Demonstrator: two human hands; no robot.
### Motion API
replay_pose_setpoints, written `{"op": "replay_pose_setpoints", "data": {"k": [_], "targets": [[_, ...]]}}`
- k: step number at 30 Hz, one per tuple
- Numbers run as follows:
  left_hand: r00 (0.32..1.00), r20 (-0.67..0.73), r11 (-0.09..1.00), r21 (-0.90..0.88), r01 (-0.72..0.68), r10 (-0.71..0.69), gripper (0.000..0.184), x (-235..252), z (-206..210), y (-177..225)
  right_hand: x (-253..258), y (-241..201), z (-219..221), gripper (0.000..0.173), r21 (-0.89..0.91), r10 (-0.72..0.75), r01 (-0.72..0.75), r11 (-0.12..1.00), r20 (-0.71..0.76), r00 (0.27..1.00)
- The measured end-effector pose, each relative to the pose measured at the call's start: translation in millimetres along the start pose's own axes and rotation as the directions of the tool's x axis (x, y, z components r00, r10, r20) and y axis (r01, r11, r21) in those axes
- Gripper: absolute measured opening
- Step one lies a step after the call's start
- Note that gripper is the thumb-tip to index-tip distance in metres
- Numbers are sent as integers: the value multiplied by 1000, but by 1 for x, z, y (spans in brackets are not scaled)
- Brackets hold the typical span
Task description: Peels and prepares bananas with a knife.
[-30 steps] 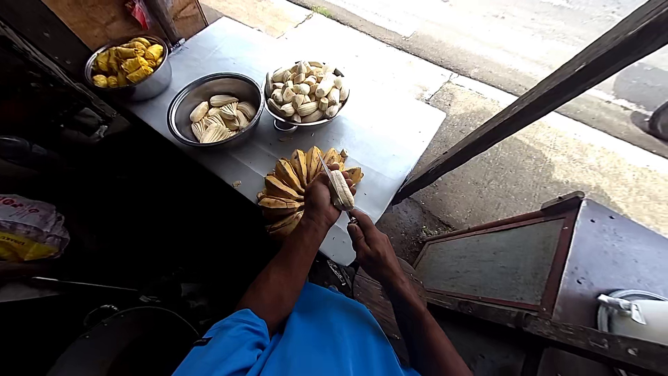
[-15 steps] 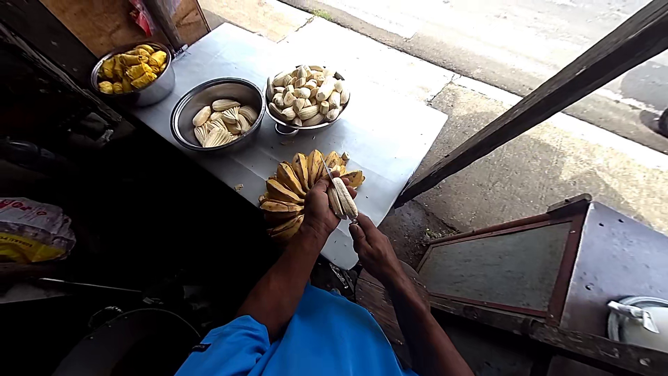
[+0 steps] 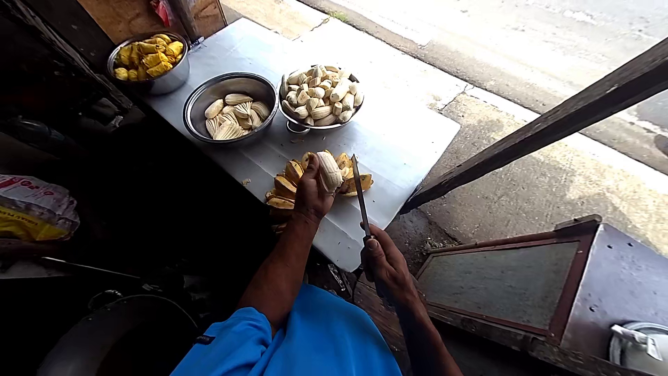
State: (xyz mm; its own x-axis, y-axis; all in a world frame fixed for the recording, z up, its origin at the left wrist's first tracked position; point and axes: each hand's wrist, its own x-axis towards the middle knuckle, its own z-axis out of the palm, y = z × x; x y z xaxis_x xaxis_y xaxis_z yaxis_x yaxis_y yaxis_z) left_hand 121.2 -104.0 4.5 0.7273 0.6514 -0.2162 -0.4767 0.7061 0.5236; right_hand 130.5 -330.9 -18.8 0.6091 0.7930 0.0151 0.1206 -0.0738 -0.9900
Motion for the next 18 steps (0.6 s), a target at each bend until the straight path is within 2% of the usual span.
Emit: {"op": "replay_pose_setpoints", "data": {"k": [3,6,9,11,18], "targets": [[989,-144,999,-44,29,-35,49,7,6,4,-2,3,7,51,-21,20,-20,1000,24,1000],[987,-158,999,-49,12,-20,46,9,5,2,-4,6,10,51,-46,20,-18,999,33,999],[979,-201,999,42,2,6,39,9,4,-1,-6,7,9,52,-69,26,-23,997,35,999],[972,-234,992,126,2,28,37,8,4,-3,-7,8,9,53,-97,30,-26,995,40,999],[962,-267,980,197,2,52,37,2,11,0,-9,15,11,55,-173,15,-7,985,40,999]]}}
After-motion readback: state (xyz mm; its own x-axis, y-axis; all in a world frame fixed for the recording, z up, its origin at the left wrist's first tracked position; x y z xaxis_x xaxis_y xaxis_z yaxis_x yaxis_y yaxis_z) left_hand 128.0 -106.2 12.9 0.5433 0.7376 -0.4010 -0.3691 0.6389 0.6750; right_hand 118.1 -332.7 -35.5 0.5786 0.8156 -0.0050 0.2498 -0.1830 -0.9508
